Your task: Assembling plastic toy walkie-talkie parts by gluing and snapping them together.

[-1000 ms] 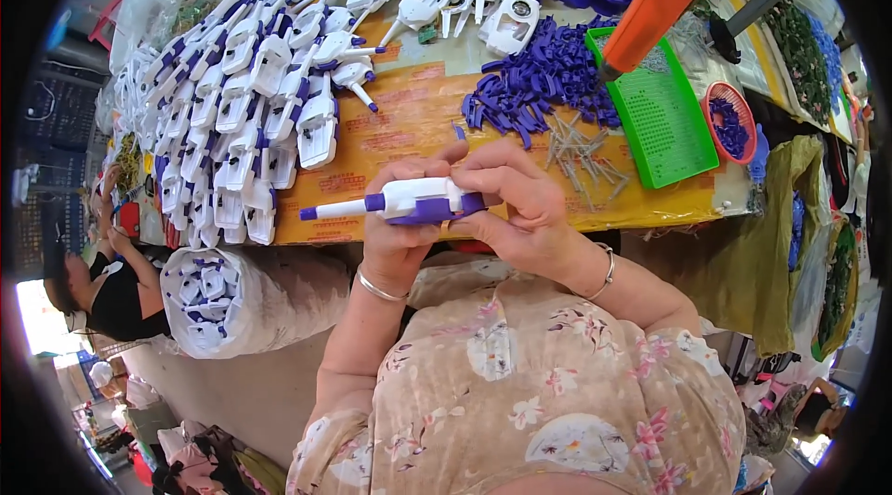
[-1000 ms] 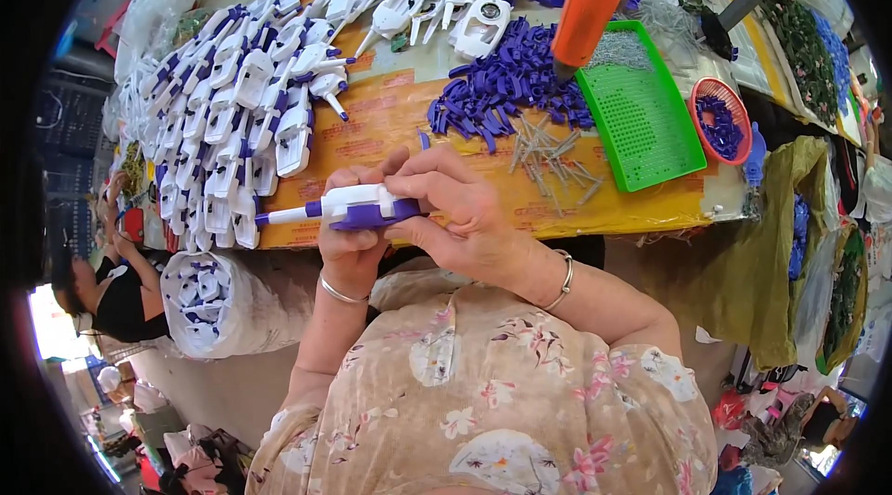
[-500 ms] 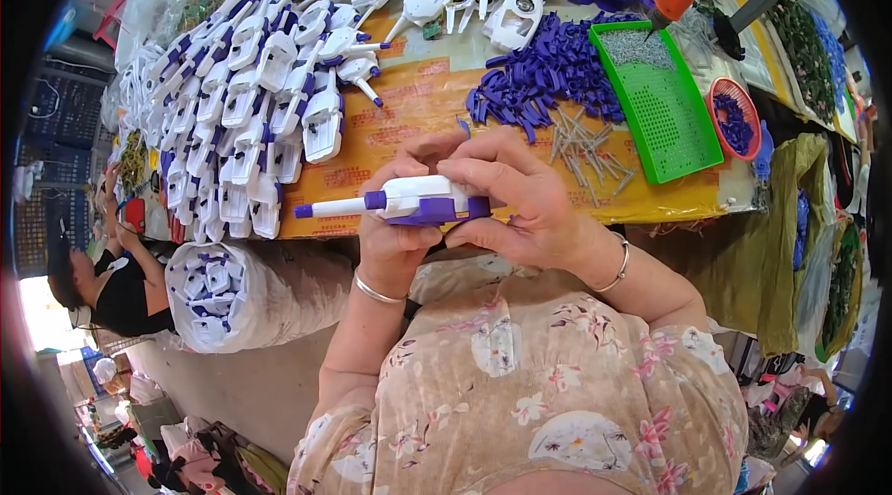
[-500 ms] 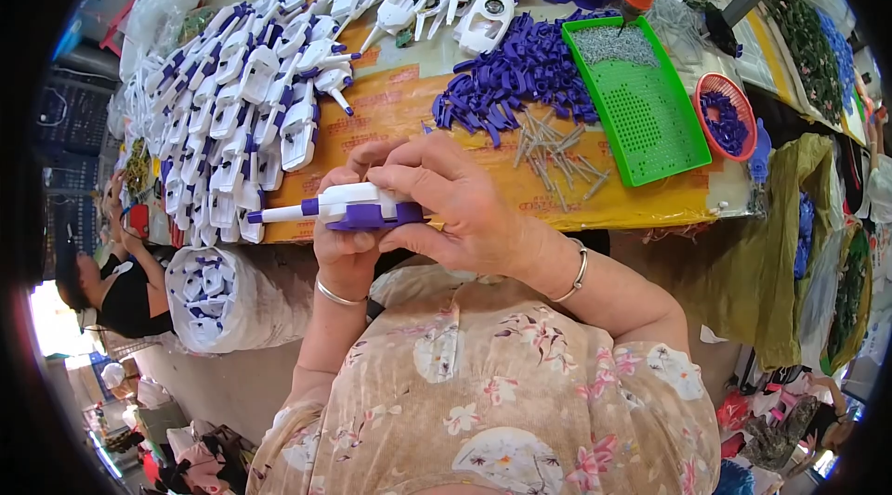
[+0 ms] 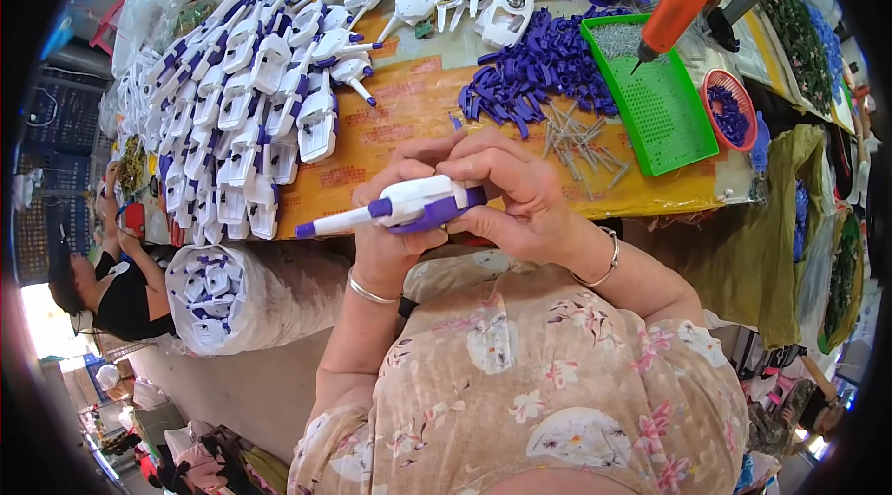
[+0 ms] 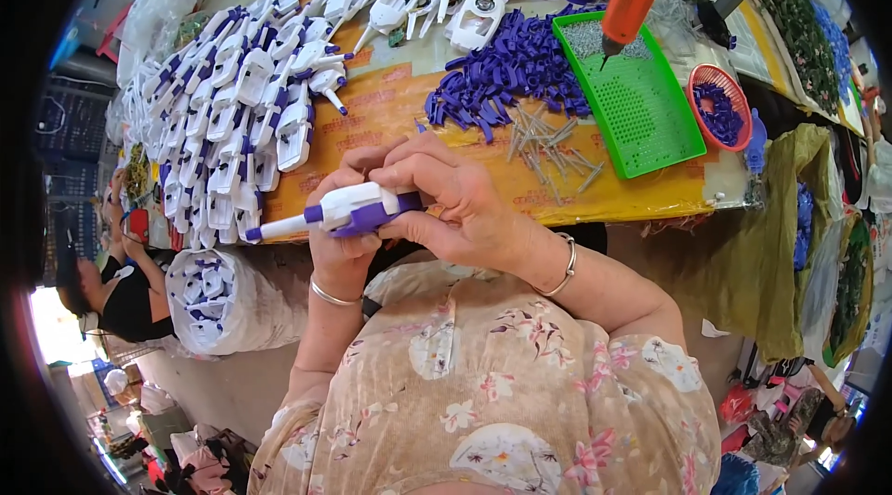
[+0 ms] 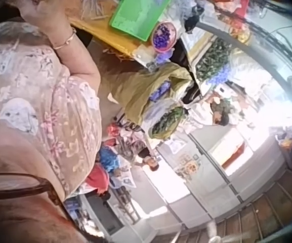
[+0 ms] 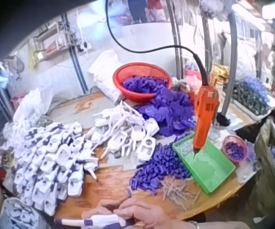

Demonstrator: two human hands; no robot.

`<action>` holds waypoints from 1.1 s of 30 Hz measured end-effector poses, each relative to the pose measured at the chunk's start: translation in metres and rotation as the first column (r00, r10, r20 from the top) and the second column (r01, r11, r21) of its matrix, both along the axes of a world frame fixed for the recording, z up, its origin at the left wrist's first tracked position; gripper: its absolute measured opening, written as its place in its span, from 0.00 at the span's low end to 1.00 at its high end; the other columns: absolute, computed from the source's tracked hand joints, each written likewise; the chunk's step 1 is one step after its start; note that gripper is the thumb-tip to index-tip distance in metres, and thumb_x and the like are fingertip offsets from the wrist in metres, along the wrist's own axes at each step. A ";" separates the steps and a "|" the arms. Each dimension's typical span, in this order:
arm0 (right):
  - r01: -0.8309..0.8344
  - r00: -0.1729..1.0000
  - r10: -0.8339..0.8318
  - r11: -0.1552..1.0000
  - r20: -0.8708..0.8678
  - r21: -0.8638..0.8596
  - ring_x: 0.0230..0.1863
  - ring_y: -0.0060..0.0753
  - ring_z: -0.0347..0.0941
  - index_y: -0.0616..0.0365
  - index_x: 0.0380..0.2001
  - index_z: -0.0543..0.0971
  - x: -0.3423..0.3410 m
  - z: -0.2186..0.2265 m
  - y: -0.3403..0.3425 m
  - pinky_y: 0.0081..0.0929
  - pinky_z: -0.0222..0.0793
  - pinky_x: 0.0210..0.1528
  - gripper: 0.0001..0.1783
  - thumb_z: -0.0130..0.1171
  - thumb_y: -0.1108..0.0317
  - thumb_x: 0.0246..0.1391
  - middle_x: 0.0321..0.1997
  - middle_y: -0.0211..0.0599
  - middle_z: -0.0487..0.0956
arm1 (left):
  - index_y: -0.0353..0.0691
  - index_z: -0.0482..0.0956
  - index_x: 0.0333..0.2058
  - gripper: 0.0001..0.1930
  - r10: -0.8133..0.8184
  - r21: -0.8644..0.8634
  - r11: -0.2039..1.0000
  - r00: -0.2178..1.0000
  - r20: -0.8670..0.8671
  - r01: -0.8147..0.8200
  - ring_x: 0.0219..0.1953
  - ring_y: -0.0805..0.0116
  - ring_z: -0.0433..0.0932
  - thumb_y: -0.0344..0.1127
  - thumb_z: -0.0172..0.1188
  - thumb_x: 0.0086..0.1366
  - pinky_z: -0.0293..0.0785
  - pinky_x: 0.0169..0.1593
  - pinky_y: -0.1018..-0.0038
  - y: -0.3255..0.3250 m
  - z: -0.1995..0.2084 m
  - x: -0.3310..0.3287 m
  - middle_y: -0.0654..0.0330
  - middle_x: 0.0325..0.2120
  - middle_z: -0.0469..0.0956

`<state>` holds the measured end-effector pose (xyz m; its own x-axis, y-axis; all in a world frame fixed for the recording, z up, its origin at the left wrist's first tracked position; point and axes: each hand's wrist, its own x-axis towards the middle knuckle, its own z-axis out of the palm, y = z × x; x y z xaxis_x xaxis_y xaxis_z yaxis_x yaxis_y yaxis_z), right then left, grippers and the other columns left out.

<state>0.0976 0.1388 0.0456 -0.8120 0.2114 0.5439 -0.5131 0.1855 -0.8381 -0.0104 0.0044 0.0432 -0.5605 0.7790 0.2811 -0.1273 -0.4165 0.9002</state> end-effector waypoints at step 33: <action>-0.007 0.993 0.114 0.396 0.042 -0.918 0.49 0.24 0.70 0.62 0.48 0.72 -0.011 -0.035 0.000 0.26 0.65 0.54 0.15 0.54 0.70 0.58 0.46 0.33 0.76 | 0.34 0.71 0.43 0.17 0.150 -0.253 0.951 0.980 -0.131 -0.179 0.36 0.79 0.72 0.23 0.62 0.54 0.70 0.39 0.80 0.012 -0.012 0.023 0.65 0.35 0.72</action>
